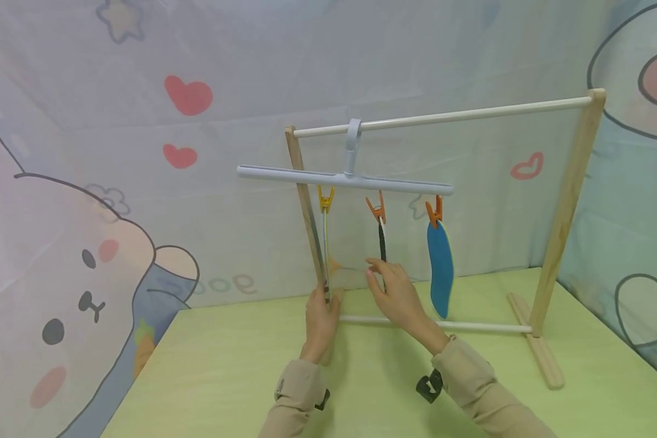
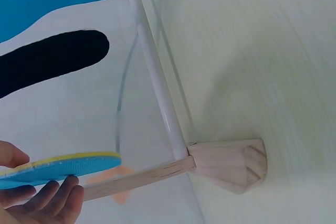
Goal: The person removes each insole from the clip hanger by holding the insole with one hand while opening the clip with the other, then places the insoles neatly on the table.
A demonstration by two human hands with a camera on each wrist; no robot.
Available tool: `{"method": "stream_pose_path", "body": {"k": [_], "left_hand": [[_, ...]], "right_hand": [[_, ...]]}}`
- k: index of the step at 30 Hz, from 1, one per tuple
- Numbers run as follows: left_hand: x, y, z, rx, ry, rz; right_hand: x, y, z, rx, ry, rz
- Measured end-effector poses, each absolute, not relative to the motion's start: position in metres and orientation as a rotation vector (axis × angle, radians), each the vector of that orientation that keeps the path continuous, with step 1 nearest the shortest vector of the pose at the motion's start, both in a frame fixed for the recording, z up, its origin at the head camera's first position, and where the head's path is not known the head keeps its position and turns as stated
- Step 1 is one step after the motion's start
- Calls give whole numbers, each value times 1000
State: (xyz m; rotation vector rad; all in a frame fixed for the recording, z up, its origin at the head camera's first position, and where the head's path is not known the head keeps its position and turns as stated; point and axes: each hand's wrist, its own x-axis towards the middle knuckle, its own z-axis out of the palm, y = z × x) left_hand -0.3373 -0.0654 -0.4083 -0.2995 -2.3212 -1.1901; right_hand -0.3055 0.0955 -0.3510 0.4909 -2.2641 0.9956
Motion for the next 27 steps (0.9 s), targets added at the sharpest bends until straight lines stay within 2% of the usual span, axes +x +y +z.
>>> {"method": "stream_pose_path", "body": {"k": [9,27], "left_hand": [[-330,-68,-409,-332,-2332,-1078],[-323,-69,-413,-381,-2337,-1141]], "right_hand": [[-307,94,-350,497,-2279,1012],[-311,86,-345,528,-2273,1049]]}}
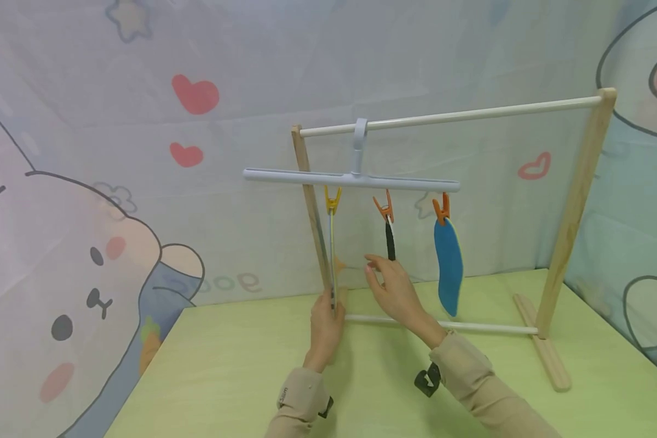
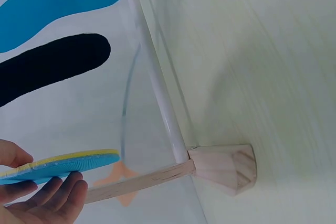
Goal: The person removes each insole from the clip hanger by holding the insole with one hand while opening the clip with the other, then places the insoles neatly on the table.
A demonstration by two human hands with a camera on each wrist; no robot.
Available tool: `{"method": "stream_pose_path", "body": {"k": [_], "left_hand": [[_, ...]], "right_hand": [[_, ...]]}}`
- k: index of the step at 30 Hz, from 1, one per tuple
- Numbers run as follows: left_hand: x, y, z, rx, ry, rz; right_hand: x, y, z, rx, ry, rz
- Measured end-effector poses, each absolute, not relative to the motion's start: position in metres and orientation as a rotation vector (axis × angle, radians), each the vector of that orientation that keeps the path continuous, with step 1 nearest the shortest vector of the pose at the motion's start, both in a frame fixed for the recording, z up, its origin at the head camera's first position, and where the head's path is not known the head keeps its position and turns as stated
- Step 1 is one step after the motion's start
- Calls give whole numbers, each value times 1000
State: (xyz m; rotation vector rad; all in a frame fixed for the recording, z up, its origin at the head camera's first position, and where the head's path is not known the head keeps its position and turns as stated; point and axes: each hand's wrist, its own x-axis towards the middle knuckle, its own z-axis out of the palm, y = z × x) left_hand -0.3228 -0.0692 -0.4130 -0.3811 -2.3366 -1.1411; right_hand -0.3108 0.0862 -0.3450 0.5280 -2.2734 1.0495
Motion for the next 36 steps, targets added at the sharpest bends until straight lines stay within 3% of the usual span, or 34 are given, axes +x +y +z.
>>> {"method": "stream_pose_path", "body": {"k": [36], "left_hand": [[-311,-67,-421,-460,-2274,-1220]], "right_hand": [[-325,76,-327,652,-2220,1153]]}}
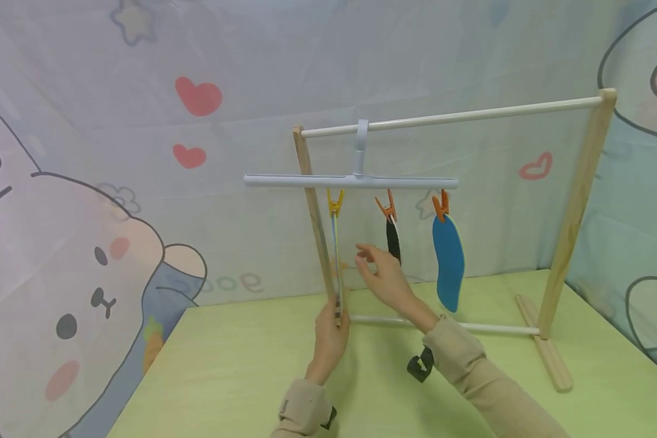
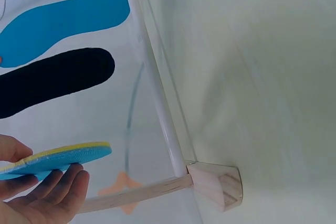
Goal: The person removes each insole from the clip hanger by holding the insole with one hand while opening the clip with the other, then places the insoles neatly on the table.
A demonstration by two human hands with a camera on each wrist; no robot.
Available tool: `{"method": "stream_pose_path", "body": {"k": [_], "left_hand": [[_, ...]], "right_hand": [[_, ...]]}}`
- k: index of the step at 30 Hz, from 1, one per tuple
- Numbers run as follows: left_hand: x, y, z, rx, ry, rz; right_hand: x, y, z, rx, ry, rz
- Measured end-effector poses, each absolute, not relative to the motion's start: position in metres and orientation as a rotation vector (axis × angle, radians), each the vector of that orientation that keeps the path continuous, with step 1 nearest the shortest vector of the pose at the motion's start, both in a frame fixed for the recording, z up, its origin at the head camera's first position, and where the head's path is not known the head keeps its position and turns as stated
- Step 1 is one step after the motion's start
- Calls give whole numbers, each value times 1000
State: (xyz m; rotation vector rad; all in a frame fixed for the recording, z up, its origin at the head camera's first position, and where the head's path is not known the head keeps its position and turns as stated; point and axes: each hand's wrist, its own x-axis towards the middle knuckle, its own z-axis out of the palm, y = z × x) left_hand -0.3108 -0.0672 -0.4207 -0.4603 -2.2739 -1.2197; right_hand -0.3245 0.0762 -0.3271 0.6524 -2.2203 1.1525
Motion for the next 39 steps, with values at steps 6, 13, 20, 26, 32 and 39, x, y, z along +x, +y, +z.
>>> {"method": "stream_pose_path", "body": {"k": [6,13,20,26,32,39], "left_hand": [[-308,-67,-422,-491,-2254,-1236],[-304,-67,-426,-481,-2274,-1287],[-301,-65,-426,-486,-2271,-1310],[-300,-63,-430,-497,-2247,-1322],[-299,-63,-435,-495,-2256,-1328],[-300,-62,-438,-519,-2243,-1350]], "right_hand": [[-329,76,-323,671,-2185,1187],[-329,75,-320,674,-2210,1255],[-331,74,-320,679,-2209,1268],[-333,73,-319,693,-2233,1264],[-337,74,-318,681,-2246,1282],[-343,73,-317,657,-2254,1334]]}}
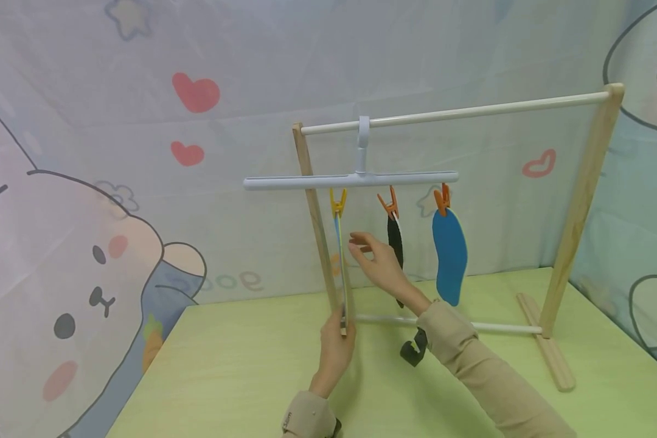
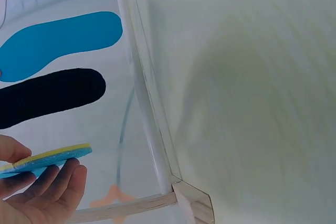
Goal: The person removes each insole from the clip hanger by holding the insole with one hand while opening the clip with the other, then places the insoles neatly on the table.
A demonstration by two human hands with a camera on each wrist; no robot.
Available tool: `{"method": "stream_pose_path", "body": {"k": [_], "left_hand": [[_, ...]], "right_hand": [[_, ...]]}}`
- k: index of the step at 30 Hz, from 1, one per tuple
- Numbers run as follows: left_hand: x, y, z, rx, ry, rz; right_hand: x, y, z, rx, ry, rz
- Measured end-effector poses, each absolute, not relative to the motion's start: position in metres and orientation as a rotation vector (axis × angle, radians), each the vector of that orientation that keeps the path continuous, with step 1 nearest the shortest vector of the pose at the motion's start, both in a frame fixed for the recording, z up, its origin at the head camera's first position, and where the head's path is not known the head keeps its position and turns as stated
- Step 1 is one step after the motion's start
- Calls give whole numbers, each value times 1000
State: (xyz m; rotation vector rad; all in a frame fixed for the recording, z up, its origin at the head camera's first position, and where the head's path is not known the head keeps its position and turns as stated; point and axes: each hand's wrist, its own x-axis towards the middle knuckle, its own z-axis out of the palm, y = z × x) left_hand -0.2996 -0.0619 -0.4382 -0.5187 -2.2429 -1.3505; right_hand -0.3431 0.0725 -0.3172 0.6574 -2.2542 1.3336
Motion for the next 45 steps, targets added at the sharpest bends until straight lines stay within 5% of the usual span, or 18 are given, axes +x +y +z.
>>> {"method": "stream_pose_path", "body": {"k": [45], "left_hand": [[-292,-60,-439,-519,-2264,-1376]], "right_hand": [[-351,62,-283,636,-2236,1454]]}}
